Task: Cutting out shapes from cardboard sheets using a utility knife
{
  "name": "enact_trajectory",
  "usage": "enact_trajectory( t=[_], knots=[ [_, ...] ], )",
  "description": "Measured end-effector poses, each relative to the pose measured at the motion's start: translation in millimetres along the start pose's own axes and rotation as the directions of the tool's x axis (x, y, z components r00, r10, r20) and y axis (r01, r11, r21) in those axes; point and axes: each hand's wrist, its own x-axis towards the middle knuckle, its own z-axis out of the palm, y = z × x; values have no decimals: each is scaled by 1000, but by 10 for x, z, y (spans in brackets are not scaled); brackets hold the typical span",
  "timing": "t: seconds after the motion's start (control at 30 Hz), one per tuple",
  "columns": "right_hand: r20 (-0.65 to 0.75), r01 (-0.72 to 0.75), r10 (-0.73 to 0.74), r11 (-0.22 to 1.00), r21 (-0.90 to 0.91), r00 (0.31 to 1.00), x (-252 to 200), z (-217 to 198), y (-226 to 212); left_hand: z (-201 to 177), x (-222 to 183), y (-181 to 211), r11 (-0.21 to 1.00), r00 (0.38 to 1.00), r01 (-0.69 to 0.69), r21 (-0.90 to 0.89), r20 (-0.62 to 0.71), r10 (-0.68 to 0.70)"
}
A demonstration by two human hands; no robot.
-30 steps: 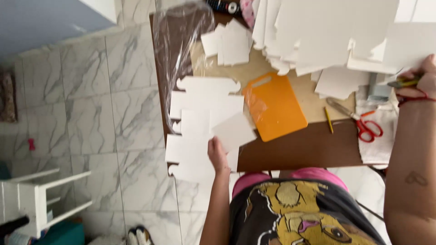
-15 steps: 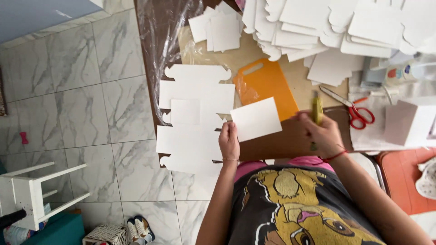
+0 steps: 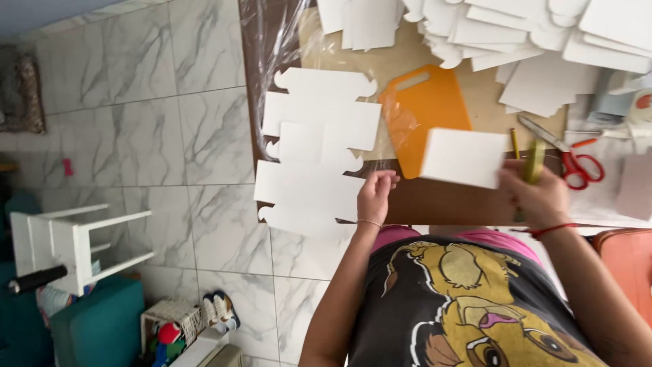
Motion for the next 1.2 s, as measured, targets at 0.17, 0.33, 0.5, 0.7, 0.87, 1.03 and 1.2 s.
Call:
enact_trajectory(
  t=[0.17,0.33,0.5,0.7,0.87,1.03,1.2],
  knots=[
    [-129,-75,75,997,2,989,70,-253,82,-364,-153,-550,950,994,12,311,-106,22],
    [-308,4,70,973,232,949,478,-415,438,-774,-285,-971,862,927,-29,506,-308,213],
    [-454,220,-99,950,223,886,861,-478,779,-897,-527,-611,126,990,-35,991,52,-134],
    [-174,503,-643,715,-485,746,787,-233,1049,-1141,-469,-938,88,981,-191,978,192,-1],
    [-28,506,-582,729,-462,813,439,68,832,-1270,-437,-916,243,960,-246,938,271,-76],
    [-4,566,-647,671,-479,763,383,118,912,-1325,-403,-943,317,942,-281,906,323,-89],
    [-27,669,-792,533,-518,610,401,90,915,-1344,-372,-787,443,919,-159,882,296,-259]
  ],
)
